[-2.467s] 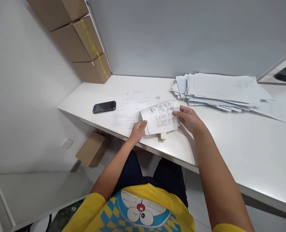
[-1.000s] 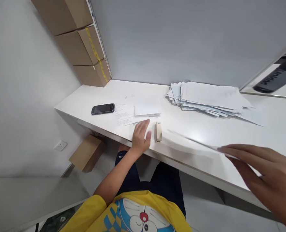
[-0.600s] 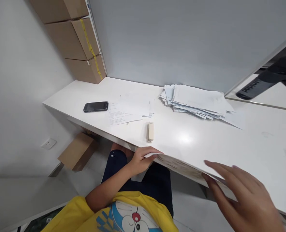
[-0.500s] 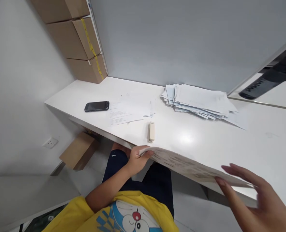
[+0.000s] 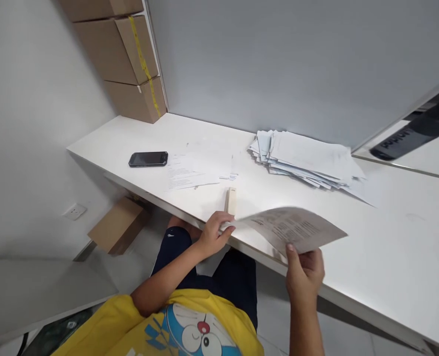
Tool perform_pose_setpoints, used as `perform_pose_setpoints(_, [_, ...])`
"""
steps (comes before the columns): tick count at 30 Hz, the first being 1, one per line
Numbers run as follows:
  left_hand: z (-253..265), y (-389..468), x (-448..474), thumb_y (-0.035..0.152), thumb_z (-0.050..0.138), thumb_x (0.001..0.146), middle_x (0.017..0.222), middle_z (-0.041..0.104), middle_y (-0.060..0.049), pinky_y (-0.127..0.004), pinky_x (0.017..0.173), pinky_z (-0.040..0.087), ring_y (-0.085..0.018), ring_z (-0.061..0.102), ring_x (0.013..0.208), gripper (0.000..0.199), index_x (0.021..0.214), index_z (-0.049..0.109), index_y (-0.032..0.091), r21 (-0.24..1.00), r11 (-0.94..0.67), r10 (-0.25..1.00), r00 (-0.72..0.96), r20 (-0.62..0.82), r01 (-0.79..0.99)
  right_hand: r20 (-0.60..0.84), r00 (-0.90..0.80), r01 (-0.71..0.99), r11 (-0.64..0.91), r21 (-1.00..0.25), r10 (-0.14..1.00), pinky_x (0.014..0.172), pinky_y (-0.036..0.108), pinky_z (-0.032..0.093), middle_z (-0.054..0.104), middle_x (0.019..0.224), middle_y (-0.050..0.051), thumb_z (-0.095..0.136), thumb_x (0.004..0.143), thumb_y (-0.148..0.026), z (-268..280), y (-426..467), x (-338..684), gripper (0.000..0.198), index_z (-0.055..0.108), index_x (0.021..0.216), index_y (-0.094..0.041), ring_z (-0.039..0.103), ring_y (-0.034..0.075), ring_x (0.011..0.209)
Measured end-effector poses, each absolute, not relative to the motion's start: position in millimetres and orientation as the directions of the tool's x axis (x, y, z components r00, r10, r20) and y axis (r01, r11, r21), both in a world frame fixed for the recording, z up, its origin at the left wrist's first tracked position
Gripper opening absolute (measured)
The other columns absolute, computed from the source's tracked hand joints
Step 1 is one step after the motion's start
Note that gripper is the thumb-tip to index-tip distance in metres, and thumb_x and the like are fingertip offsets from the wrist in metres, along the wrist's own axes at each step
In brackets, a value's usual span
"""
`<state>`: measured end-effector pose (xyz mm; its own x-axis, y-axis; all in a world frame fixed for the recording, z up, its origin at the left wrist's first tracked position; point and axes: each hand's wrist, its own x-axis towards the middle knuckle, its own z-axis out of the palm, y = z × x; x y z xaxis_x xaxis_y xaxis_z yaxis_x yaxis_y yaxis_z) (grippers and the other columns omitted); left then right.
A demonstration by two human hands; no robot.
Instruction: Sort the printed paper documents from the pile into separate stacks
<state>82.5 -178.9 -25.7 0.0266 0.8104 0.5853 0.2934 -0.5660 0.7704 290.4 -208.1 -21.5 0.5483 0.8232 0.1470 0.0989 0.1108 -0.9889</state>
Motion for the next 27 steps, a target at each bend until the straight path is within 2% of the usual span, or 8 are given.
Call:
perform_pose_setpoints(4, [-18.9, -174.4, 68.6, 0.052, 0.048, 0.094, 0.099, 0.067, -0.011, -0.044, 0.090, 0.053, -0.026, 0.065, 0.098, 0.034, 0.103, 0.061, 0.023, 0.719, -0.635, 0.767, 0.122, 0.630, 0.282, 0.133, 0.537, 0.108, 0.088, -0.990, 0.833, 0.098, 0.048, 0.045, 0.068, 0.095, 0.006, 0.076, 0.070, -0.045, -28.0, -209.5, 295.3, 0.043, 0.067, 0.101, -0.016, 0.062, 0.027, 0.103])
perform_pose_setpoints(8, [12.1, -127.2, 25.6, 0.056, 0.042, 0.095, 0.117, 0.065, -0.014, -0.046, 0.106, 0.043, -0.029, 0.056, 0.121, 0.046, 0.122, 0.057, 0.022, 0.736, -0.465, 0.875, 0.132, 0.465, 0.492, 0.109, 0.562, 0.067, 0.086, -0.994, 0.820, 0.099, 0.047, 0.044, 0.069, 0.099, 0.006, 0.076, 0.071, -0.043, -32.7, -206.1, 301.7, 0.044, 0.068, 0.106, -0.017, 0.062, 0.026, 0.103])
perform_pose_setpoints(13, [37.8, -45.5, -51.1, 0.050, 0.042, 0.094, 0.156, 0.038, -0.012, -0.052, 0.121, 0.014, -0.033, 0.019, 0.150, 0.063, 0.148, 0.038, 0.017, 0.357, -0.314, 0.949, 0.296, 0.106, 0.880, 0.090, 0.504, 0.108, 0.040, -0.993, 0.859, 0.099, 0.045, 0.044, 0.069, 0.096, 0.006, 0.072, 0.075, -0.043, -31.7, -203.4, 307.8, 0.043, 0.069, 0.109, -0.017, 0.061, 0.026, 0.107])
perform_pose_setpoints(15, [34.2, -30.5, -70.5, 0.051, 0.040, 0.094, 0.163, 0.024, -0.012, -0.051, 0.121, 0.010, -0.034, 0.010, 0.152, 0.070, 0.152, 0.029, 0.014, 0.246, -0.291, 0.953, 0.303, -0.013, 0.925, 0.065, 0.516, 0.114, 0.006, -0.993, 0.854, 0.099, 0.046, 0.043, 0.069, 0.097, 0.006, 0.072, 0.075, -0.044, -31.0, -203.5, 307.8, 0.046, 0.068, 0.111, -0.016, 0.061, 0.027, 0.107])
perform_pose_setpoints(17, [28.1, -26.4, -79.0, 0.053, 0.036, 0.094, 0.165, 0.015, -0.010, -0.050, 0.121, 0.010, -0.033, 0.006, 0.153, 0.073, 0.155, 0.022, 0.015, 0.212, -0.276, 0.952, 0.296, -0.071, 0.938, 0.042, 0.539, 0.119, -0.026, -0.993, 0.841, 0.099, 0.046, 0.044, 0.069, 0.097, 0.006, 0.072, 0.074, -0.044, -30.5, -203.2, 306.4, 0.047, 0.068, 0.112, -0.016, 0.061, 0.028, 0.106])
perform_pose_setpoints(23, [22.3, -41.9, -76.6, 0.050, 0.042, 0.091, 0.166, 0.002, -0.012, -0.047, 0.121, 0.012, -0.033, 0.003, 0.153, 0.083, 0.156, 0.003, 0.017, 0.292, -0.276, 0.960, 0.277, 0.039, 0.916, 0.062, 0.511, 0.133, -0.008, -0.991, 0.857, 0.096, 0.045, 0.046, 0.069, 0.093, 0.005, 0.072, 0.074, -0.048, -27.7, -202.0, 302.5, 0.044, 0.069, 0.107, -0.018, 0.061, 0.027, 0.104])
perform_pose_setpoints(25, [21.8, -48.7, -76.7, 0.050, 0.045, 0.090, 0.166, 0.007, -0.014, -0.046, 0.120, 0.018, -0.034, 0.009, 0.152, 0.083, 0.155, 0.005, 0.018, 0.327, -0.307, 0.951, 0.298, 0.079, 0.894, 0.043, 0.492, 0.128, -0.023, -0.991, 0.869, 0.096, 0.044, 0.047, 0.069, 0.094, 0.004, 0.073, 0.074, -0.048, -27.2, -202.4, 303.2, 0.044, 0.069, 0.106, -0.019, 0.061, 0.025, 0.103])
perform_pose_setpoints(27, [21.0, -52.9, -77.8, 0.049, 0.047, 0.090, 0.160, 0.023, -0.017, -0.045, 0.116, 0.026, -0.034, 0.023, 0.148, 0.074, 0.150, 0.019, 0.017, 0.337, -0.330, 0.944, 0.316, 0.098, 0.881, 0.017, 0.481, 0.127, -0.050, -0.991, 0.877, 0.096, 0.043, 0.047, 0.069, 0.097, 0.005, 0.073, 0.074, -0.049, -26.9, -202.5, 303.7, 0.045, 0.069, 0.107, -0.019, 0.061, 0.025, 0.104])
